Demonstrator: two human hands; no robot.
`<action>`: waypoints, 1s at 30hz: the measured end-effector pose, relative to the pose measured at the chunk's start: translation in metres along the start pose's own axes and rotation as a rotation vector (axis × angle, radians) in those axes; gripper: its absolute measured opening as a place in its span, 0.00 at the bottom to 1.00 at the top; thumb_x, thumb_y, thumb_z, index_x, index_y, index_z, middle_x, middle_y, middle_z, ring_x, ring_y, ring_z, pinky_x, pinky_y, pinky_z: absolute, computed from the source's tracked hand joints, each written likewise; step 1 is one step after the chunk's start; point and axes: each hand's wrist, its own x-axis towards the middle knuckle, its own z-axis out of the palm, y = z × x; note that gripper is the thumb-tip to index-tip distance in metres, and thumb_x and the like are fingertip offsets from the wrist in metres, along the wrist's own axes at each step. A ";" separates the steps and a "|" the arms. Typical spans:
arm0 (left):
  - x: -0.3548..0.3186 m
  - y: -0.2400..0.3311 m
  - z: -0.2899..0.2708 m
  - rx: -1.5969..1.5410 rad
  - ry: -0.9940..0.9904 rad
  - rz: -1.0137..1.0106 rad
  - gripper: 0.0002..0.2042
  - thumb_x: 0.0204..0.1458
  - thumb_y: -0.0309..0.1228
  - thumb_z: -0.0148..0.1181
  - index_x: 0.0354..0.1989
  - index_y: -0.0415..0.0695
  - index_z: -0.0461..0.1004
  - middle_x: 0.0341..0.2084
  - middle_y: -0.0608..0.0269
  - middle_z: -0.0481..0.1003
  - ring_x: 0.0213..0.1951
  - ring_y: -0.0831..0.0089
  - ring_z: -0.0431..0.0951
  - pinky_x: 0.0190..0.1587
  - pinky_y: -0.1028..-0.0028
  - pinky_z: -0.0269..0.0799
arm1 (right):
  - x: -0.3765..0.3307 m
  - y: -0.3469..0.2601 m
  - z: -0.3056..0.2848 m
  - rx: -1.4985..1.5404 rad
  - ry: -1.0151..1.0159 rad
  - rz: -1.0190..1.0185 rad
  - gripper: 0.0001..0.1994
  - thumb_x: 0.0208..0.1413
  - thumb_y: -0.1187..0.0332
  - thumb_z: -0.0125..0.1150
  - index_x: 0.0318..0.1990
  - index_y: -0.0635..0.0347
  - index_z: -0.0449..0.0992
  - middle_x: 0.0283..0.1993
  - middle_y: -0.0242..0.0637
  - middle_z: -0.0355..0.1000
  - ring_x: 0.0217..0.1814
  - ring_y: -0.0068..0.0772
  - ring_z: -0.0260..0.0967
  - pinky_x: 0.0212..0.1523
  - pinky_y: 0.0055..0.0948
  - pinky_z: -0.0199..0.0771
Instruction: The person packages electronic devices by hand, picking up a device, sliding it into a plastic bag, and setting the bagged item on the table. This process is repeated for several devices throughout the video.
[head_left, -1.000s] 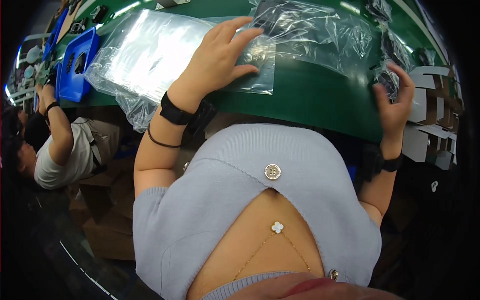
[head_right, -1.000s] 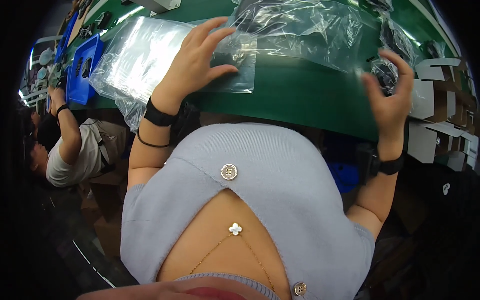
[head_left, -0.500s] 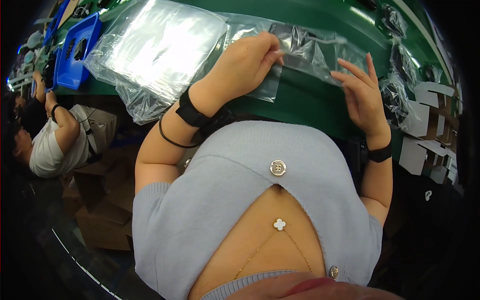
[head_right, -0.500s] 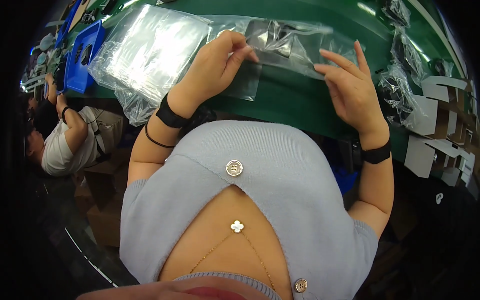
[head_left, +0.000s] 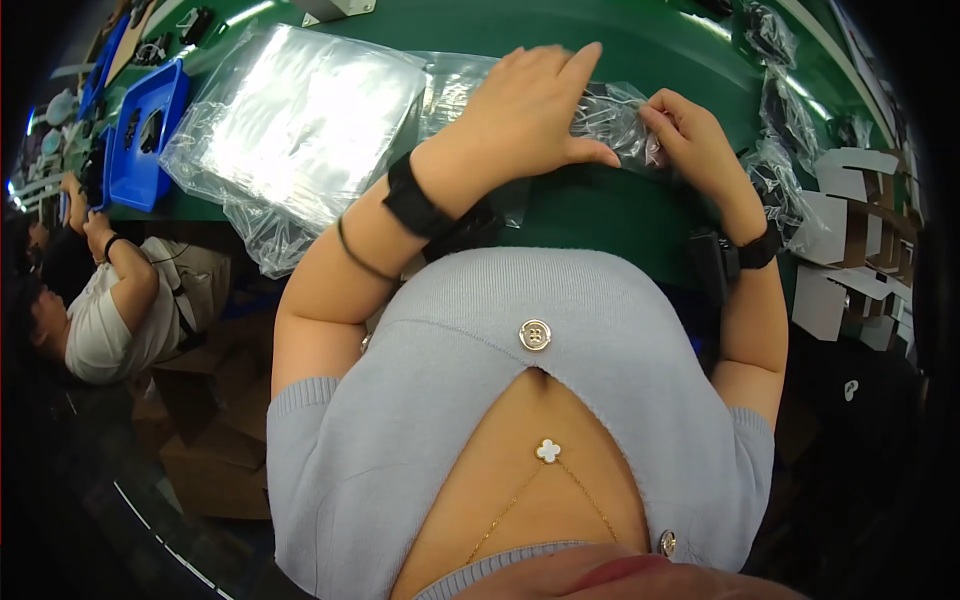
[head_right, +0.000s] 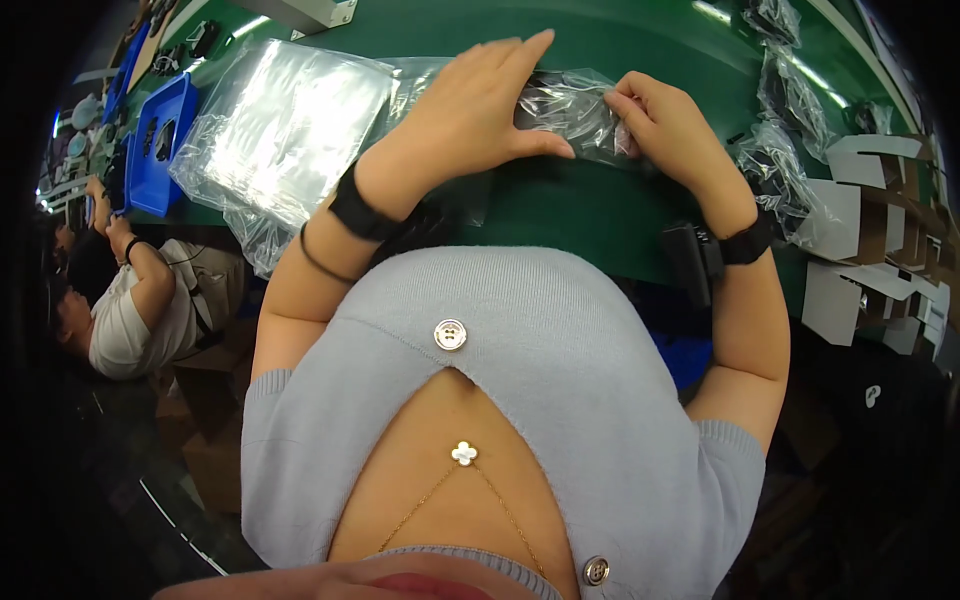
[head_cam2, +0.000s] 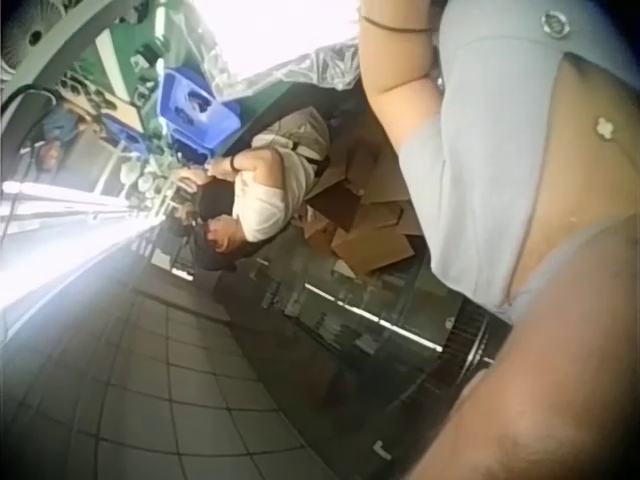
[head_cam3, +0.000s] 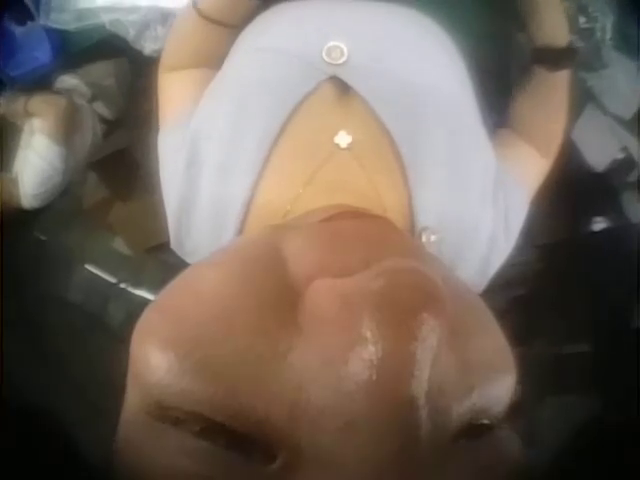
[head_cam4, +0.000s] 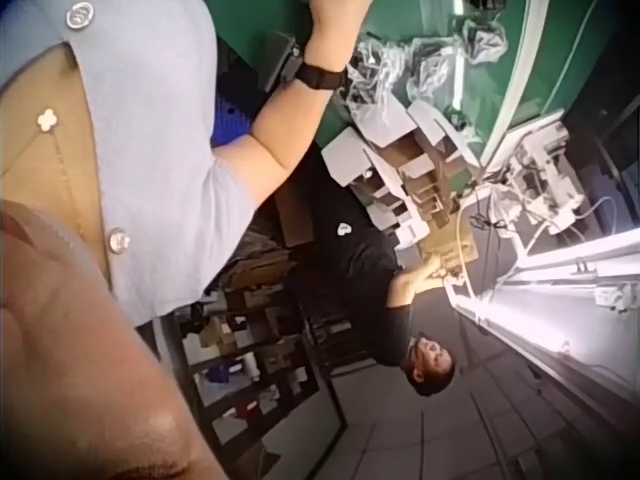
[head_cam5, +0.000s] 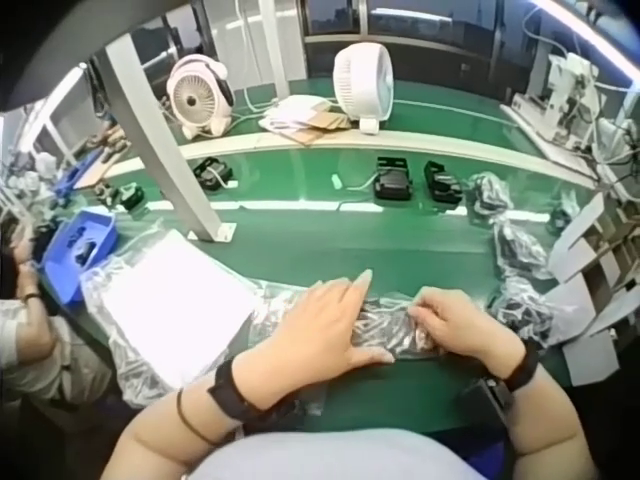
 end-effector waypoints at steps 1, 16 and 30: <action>0.000 -0.001 0.008 -0.009 -0.092 -0.050 0.31 0.35 0.45 0.70 0.45 0.38 0.68 0.41 0.51 0.71 0.45 0.55 0.71 0.47 0.62 0.66 | -0.005 0.003 -0.011 -0.072 0.020 -0.058 0.07 0.59 0.68 0.51 0.32 0.62 0.68 0.18 0.26 0.65 0.21 0.16 0.61 0.22 0.17 0.58; 0.012 0.012 0.004 -0.080 -0.202 -0.121 0.31 0.34 0.44 0.70 0.44 0.37 0.68 0.39 0.52 0.70 0.44 0.55 0.70 0.48 0.64 0.66 | -0.068 0.007 -0.057 -0.506 0.383 -0.385 0.24 0.49 0.69 0.61 0.56 0.57 0.65 0.59 0.42 0.63 0.64 0.38 0.57 0.65 0.39 0.50; 0.047 0.025 -0.029 -1.108 0.322 -0.616 0.28 0.46 0.44 0.65 0.46 0.33 0.65 0.40 0.55 0.72 0.38 0.69 0.74 0.41 0.71 0.71 | 0.023 -0.056 0.039 0.370 0.029 -0.504 0.25 0.49 0.78 0.54 0.57 0.64 0.61 0.45 0.39 0.70 0.48 0.30 0.69 0.52 0.30 0.67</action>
